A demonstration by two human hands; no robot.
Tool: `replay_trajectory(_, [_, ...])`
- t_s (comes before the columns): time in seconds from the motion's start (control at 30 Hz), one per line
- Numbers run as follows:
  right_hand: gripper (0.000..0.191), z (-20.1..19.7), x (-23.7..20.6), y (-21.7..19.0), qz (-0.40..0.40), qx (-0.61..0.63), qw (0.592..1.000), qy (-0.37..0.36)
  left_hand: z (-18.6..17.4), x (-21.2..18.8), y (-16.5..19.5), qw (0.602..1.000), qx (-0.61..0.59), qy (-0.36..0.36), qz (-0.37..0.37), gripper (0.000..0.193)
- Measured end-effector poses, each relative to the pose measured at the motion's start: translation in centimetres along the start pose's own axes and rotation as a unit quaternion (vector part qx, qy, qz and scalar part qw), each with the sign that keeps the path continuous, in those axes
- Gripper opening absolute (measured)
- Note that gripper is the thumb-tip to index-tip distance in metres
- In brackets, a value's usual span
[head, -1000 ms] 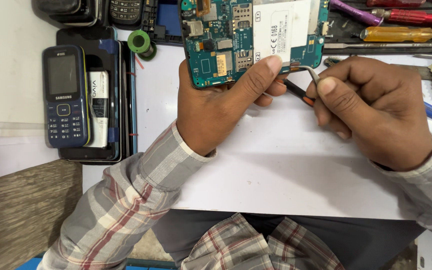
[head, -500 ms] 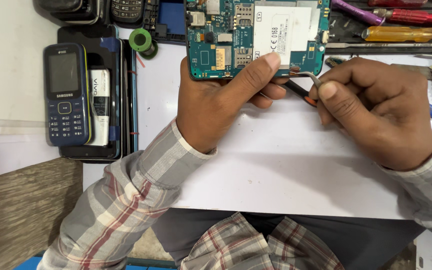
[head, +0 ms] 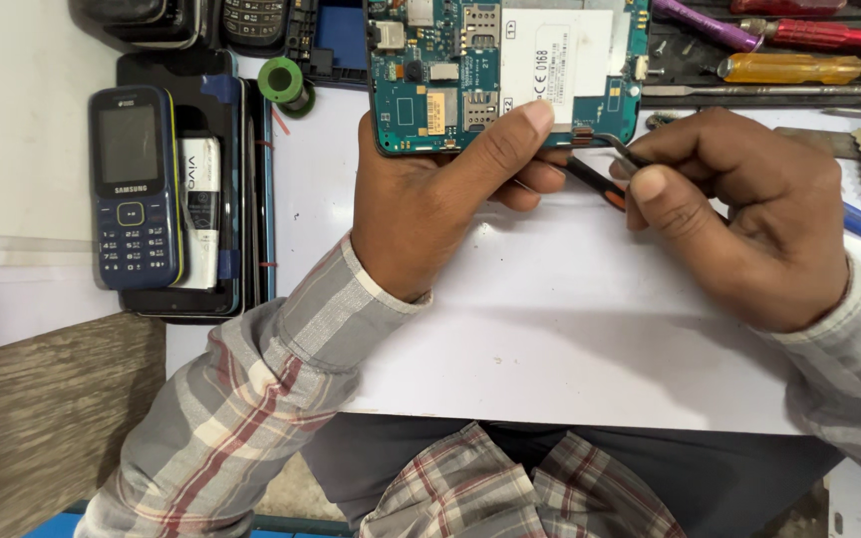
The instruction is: The person handles a disassembled smartphone motherboard, using tweezers and a screwdriver to remove and reposition small components and connectors. The person repeatedly inspects the board and adjusts parts with tools.
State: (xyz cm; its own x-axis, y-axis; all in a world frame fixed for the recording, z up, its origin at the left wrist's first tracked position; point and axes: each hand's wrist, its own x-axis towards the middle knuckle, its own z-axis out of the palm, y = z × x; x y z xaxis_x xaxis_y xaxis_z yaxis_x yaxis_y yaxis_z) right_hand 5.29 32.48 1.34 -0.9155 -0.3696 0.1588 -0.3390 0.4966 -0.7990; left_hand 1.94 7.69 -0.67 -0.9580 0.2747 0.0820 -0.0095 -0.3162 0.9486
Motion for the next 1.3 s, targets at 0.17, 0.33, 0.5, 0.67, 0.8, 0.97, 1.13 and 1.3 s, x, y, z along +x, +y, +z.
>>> replay_trajectory(0.17, [0.022,0.0,0.0,-0.2,0.016,-0.003,1.0,0.016,0.0,0.0,0.1,1.0,0.003,-0.001,0.004,0.021])
replay_trajectory(0.33, [0.021,0.0,0.5,-0.7,-0.008,-0.055,0.998,0.016,0.0,0.1,0.0,1.0,0.0,-0.01,0.007,0.02])
replay_trajectory(0.5, [0.021,0.1,0.7,-1.2,-0.028,-0.083,0.996,0.017,-0.1,0.1,-0.1,1.0,-0.001,-0.011,0.007,0.02])
replay_trajectory(0.67, [0.02,0.1,0.8,-0.9,-0.054,-0.078,0.995,0.019,-0.1,0.2,0.0,1.0,0.005,-0.013,0.019,0.021])
replay_trajectory(0.8, [0.023,0.0,0.1,-0.6,-0.032,0.06,0.994,0.082,-0.2,0.2,0.0,1.0,0.015,-0.012,0.019,0.023])
replay_trajectory(0.97, [0.027,-0.6,0.4,0.3,0.056,0.315,0.939,0.126,-0.3,0.4,-0.1,0.995,0.014,-0.098,0.001,0.026])
replay_trajectory(1.13, [0.023,-0.5,0.1,0.8,0.111,0.222,0.964,0.096,-0.2,0.2,-0.1,0.984,-0.004,-0.153,-0.087,0.028])
replay_trajectory(1.3, [0.023,0.0,0.1,0.0,0.081,0.168,0.976,0.11,0.2,0.9,-0.5,0.991,0.019,-0.122,-0.051,0.031])
